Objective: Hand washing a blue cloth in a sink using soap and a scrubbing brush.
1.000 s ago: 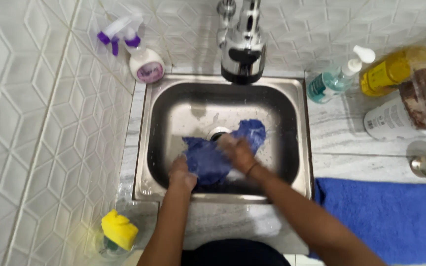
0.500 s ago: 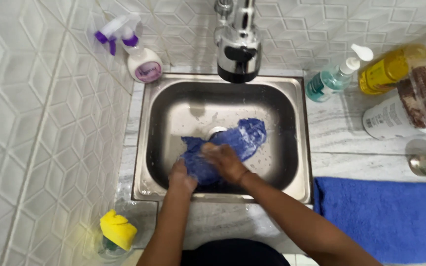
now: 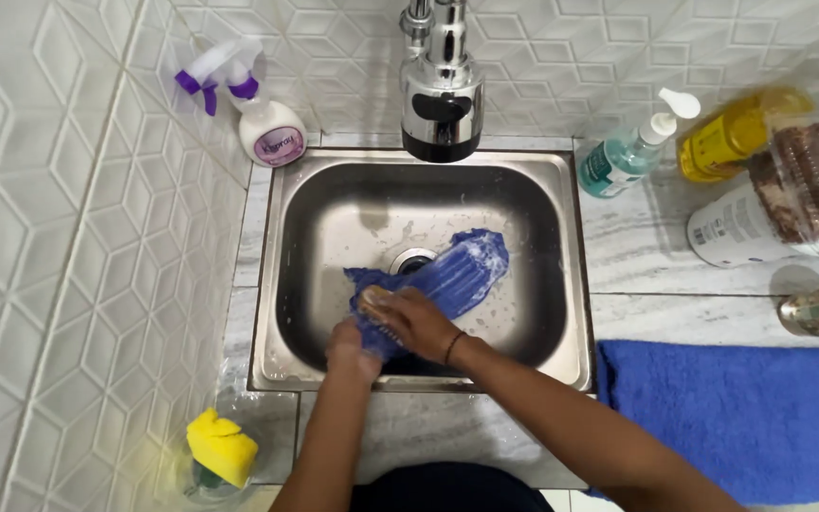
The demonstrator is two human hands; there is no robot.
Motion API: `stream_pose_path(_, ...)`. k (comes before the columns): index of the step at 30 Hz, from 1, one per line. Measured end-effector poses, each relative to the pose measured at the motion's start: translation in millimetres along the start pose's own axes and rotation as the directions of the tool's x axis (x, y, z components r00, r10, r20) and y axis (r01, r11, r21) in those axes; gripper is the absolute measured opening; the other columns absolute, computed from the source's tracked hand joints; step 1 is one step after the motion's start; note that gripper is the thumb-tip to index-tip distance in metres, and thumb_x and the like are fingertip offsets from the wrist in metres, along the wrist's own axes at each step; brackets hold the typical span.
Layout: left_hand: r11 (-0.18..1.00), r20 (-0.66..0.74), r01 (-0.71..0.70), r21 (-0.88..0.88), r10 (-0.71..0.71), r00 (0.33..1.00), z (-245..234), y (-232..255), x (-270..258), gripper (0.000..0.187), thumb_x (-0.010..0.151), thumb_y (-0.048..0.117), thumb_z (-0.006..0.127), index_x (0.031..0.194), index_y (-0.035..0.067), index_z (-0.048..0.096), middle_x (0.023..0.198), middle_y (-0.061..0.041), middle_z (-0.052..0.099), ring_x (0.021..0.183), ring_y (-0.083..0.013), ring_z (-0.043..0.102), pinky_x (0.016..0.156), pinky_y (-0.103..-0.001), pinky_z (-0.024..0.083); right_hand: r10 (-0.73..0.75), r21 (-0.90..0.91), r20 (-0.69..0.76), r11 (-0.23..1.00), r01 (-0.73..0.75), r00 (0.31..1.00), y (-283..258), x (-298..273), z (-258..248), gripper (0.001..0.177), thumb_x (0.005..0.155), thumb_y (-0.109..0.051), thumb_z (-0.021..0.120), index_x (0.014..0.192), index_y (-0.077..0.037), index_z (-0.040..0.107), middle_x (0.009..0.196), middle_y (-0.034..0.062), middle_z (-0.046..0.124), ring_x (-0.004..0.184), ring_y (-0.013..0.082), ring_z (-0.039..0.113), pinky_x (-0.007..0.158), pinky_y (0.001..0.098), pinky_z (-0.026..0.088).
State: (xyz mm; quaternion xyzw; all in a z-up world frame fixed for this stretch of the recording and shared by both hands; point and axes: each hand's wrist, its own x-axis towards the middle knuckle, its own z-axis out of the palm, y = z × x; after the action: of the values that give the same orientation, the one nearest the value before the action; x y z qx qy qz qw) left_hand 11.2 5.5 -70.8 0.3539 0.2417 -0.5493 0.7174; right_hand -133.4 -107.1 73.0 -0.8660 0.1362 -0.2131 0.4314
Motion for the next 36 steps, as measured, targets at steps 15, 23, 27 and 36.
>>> stream_pose_path(15,-0.611,0.487,-0.049,0.79,0.578,0.655,155,10,-152,0.056,0.079,0.019,0.064,0.135,0.016,0.062,0.142,-0.017,0.053,0.137,-0.036,0.044,0.116,-0.059,0.026,0.732,0.331,-0.219,0.678,-0.656,0.645,83,11,-156,0.032,0.09,-0.026,0.068,0.116,-0.007,0.066,0.099,0.0069,0.07,0.086,0.0185,0.069,0.076,0.0326,0.058)
stream_pose_path(23,-0.714,0.375,-0.179,0.677,0.126,0.918,190,-50,-59,0.063,0.092,0.038,0.063,0.149,0.015,0.048,0.15,-0.015,0.047,0.143,-0.0372,0.038,0.119,-0.072,0.009,0.794,0.716,-0.008,0.429,-0.55,0.608,67,-8,-169,0.016,0.087,-0.018,0.053,0.091,-0.007,0.063,0.079,0.0076,0.061,0.063,0.0188,0.062,0.054,0.0344,0.054)
stream_pose_path(27,-0.579,0.217,-0.147,0.802,0.055,0.975,198,-52,-32,0.057,0.085,0.036,0.069,0.138,0.014,0.063,0.136,-0.016,0.063,0.132,-0.0371,0.057,0.118,-0.057,0.034,0.828,0.767,0.044,0.331,-0.55,0.559,72,-31,-167,0.019,0.088,-0.022,0.055,0.095,-0.007,0.064,0.075,0.0076,0.061,0.057,0.0197,0.057,0.047,0.0346,0.047)
stream_pose_path(36,0.683,0.449,-0.115,0.722,-0.335,0.829,240,5,-63,0.034,0.068,0.003,0.066,0.102,0.0,0.067,0.093,-0.011,0.07,0.082,-0.0262,0.067,0.08,-0.039,0.055,0.61,0.966,0.253,-0.123,-0.226,0.751,25,-17,-147,0.058,0.07,-0.027,0.057,0.122,-0.001,0.063,0.104,0.0155,0.074,0.09,0.0302,0.072,0.085,0.0445,0.061)
